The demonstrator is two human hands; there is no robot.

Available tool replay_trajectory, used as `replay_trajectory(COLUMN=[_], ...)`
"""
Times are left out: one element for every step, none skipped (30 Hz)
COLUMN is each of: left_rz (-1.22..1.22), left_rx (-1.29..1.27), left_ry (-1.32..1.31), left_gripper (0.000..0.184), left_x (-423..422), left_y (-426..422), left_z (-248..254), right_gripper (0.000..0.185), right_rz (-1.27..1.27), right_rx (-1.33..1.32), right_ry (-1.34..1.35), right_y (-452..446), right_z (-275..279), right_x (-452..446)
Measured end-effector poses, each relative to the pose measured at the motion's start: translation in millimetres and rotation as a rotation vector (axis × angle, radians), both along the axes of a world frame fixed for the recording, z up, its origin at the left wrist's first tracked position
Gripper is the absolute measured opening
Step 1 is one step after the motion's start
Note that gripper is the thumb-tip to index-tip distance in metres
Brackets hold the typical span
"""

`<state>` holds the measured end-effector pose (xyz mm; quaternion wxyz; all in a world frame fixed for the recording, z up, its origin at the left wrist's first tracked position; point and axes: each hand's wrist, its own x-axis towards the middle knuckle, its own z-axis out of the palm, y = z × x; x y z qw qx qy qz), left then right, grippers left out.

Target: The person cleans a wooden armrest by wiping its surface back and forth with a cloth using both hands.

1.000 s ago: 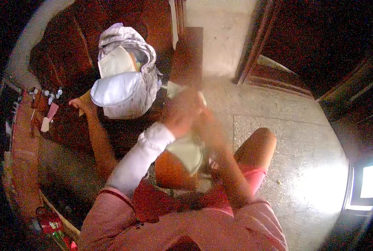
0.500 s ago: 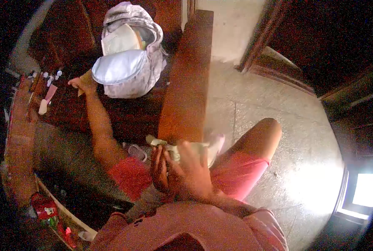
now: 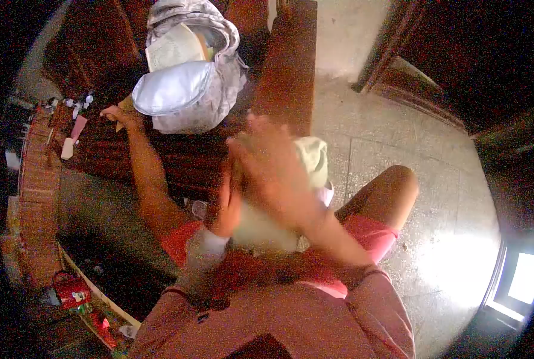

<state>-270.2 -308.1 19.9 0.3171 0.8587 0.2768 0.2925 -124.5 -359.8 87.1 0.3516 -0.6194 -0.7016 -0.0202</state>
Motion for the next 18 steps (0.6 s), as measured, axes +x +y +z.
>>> replay_trajectory(left_rz=[0.025, 0.009, -0.005, -0.024, -0.046, -0.069, -0.057, -0.045, -0.035, -0.108, -0.150, -0.106, -0.059, -0.062, -0.063, -0.063, -0.050, -0.036], left_rx=[0.289, 0.204, 0.116, 0.066, 0.014, -0.039, 0.063, 0.169, 0.280, 0.312, 0.380, 0.360, 0.342, 0.363, 0.383, 0.401, 0.408, 0.413], left_ry=[0.100, 0.040, -0.022, -0.046, -0.070, -0.091, -0.035, 0.021, 0.076, 0.183, 0.143, 0.157, 0.168, 0.150, 0.130, 0.111, 0.084, 0.056], left_gripper=[0.044, 0.044, 0.044, 0.044, 0.045, 0.045, 0.045, 0.046, 0.046, 0.048, 0.049, 0.049, 0.048, 0.048, 0.047, 0.047, 0.047, 0.046], left_x=[0, 11, 24, 31, 38, 44, 49, 54, 60, 68, 75, 86, 97, 107, 117, 127, 139, 151], left_y=[19, 29, 36, 42, 47, 50, 51, 52, 55, 55, 60, 68, 79, 93, 108, 122, 135, 147], left_z=[-2, -3, 8, 10, 11, 13, 18, 26, 36, 45, 30, 26, 23, 18, 11, 4, -4, -13], right_gripper=[0.044, 0.051, 0.051, 0.051, 0.051, 0.051, 0.052, 0.052, 0.053, 0.057, 0.058, 0.060, 0.060, 0.060, 0.060, 0.060, 0.059, 0.059], right_rz=[-0.050, -0.031, -0.058, -0.087, -0.119, -0.147, -0.139, -0.131, -0.124, -0.132, -0.144, -0.151, -0.159, -0.166, -0.173, -0.170, -0.168, -0.166], right_rx=[0.049, -0.082, -0.143, -0.205, -0.269, -0.289, -0.279, -0.266, -0.248, -0.223, -0.277, -0.330, -0.318, -0.307, -0.296, -0.235, -0.175, -0.115], right_ry=[0.030, -0.216, -0.184, -0.153, -0.122, -0.095, -0.095, -0.095, -0.093, -0.137, -0.151, -0.165, -0.172, -0.180, -0.189, -0.211, -0.234, -0.256], right_y=[3, -3, -5, -8, -9, -8, -5, 2, 12, 26, 38, 51, 62, 74, 85, 98, 110, 122], right_z=[-2, -11, -13, -15, -17, -18, -18, -17, -16, -25, -26, -22, -23, -25, -28, -34, -45, -55], right_x=[4, 17, 17, 15, 15, 17, 22, 31, 41, 53, 63, 70, 79, 87, 96, 108, 121, 134])
